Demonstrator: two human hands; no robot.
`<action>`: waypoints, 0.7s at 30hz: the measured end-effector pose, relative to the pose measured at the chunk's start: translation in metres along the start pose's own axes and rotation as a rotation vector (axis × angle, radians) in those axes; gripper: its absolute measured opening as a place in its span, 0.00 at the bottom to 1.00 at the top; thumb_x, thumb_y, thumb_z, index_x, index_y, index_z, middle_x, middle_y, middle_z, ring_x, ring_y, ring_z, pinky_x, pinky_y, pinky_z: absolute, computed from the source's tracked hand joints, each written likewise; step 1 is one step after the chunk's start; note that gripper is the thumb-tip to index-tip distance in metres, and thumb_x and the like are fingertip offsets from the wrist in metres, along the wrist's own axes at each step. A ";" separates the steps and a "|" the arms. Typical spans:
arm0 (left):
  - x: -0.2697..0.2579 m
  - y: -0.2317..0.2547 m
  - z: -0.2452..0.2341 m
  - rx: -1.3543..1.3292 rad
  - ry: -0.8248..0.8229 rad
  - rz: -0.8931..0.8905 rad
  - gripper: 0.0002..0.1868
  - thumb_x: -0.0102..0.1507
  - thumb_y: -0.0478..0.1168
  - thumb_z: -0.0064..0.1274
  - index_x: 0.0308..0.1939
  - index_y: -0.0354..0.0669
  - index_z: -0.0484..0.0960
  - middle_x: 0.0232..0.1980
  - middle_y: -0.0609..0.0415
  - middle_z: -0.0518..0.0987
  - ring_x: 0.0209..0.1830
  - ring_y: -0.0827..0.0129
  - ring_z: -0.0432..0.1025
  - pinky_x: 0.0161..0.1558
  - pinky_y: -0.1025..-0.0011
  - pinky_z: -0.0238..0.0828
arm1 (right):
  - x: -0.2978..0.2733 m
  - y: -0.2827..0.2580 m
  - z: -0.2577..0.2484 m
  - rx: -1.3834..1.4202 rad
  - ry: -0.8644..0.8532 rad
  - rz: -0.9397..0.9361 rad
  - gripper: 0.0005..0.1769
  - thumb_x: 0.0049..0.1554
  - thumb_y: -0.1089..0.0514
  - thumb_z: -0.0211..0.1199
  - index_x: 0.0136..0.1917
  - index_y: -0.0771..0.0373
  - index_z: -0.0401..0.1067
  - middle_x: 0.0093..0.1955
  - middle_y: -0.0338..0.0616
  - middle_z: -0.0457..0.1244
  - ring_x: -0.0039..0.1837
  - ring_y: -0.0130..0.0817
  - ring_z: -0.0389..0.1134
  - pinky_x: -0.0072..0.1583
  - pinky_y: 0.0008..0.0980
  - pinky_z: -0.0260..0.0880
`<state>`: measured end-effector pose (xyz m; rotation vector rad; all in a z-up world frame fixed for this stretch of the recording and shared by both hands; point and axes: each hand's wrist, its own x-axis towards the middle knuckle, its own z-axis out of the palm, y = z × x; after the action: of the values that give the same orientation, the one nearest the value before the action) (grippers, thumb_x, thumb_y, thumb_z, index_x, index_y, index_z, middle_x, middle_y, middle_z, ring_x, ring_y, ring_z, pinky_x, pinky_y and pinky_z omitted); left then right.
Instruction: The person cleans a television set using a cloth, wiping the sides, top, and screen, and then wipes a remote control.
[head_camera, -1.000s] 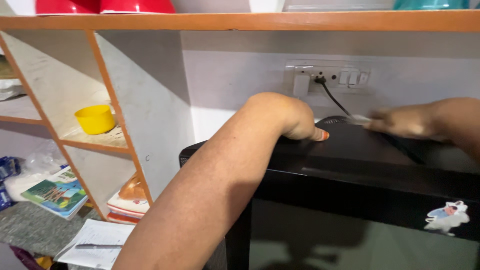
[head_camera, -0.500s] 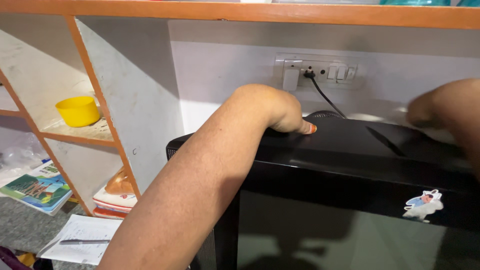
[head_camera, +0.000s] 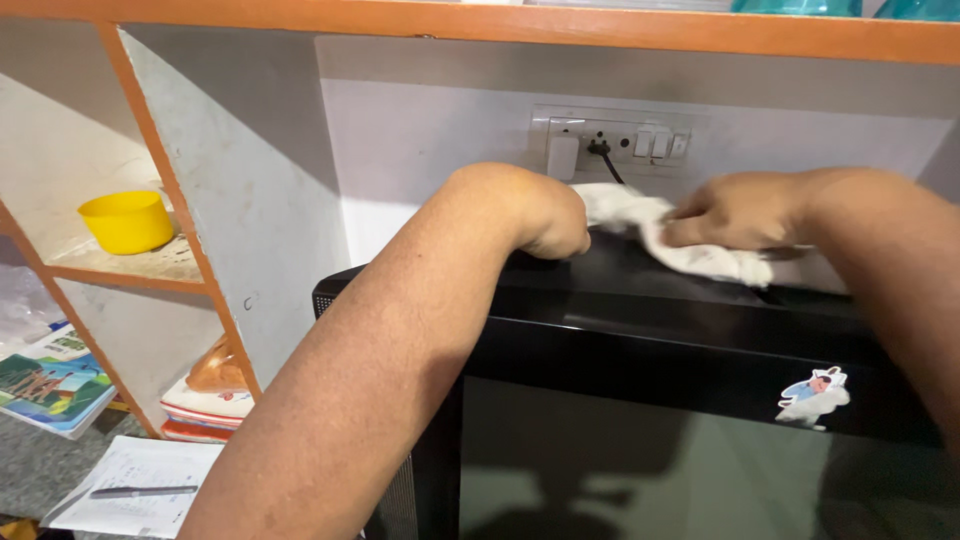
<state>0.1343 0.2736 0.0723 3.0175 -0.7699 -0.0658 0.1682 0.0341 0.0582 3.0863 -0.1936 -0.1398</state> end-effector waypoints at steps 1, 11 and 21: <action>-0.001 0.000 0.000 0.006 -0.008 -0.003 0.23 0.65 0.49 0.45 0.61 0.47 0.81 0.65 0.48 0.79 0.64 0.51 0.73 0.62 0.56 0.68 | 0.005 0.015 -0.002 -0.039 -0.052 0.104 0.36 0.61 0.27 0.48 0.70 0.49 0.72 0.71 0.49 0.65 0.74 0.50 0.63 0.76 0.58 0.54; -0.003 0.001 -0.002 0.058 0.001 0.011 0.23 0.66 0.47 0.44 0.61 0.46 0.82 0.68 0.47 0.76 0.66 0.49 0.71 0.63 0.54 0.67 | -0.019 0.009 -0.008 -0.021 -0.043 -0.015 0.31 0.55 0.31 0.58 0.69 0.41 0.74 0.74 0.40 0.62 0.76 0.41 0.58 0.75 0.47 0.55; 0.000 0.000 0.001 0.038 0.002 0.004 0.24 0.66 0.49 0.45 0.62 0.44 0.81 0.69 0.46 0.74 0.67 0.49 0.70 0.64 0.54 0.65 | -0.004 0.021 -0.009 0.063 -0.006 -0.097 0.33 0.54 0.35 0.59 0.70 0.44 0.72 0.76 0.36 0.64 0.76 0.39 0.64 0.78 0.42 0.57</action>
<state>0.1343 0.2733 0.0710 3.0510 -0.7860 -0.0487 0.1623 0.0144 0.0689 3.1591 -0.0485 -0.1499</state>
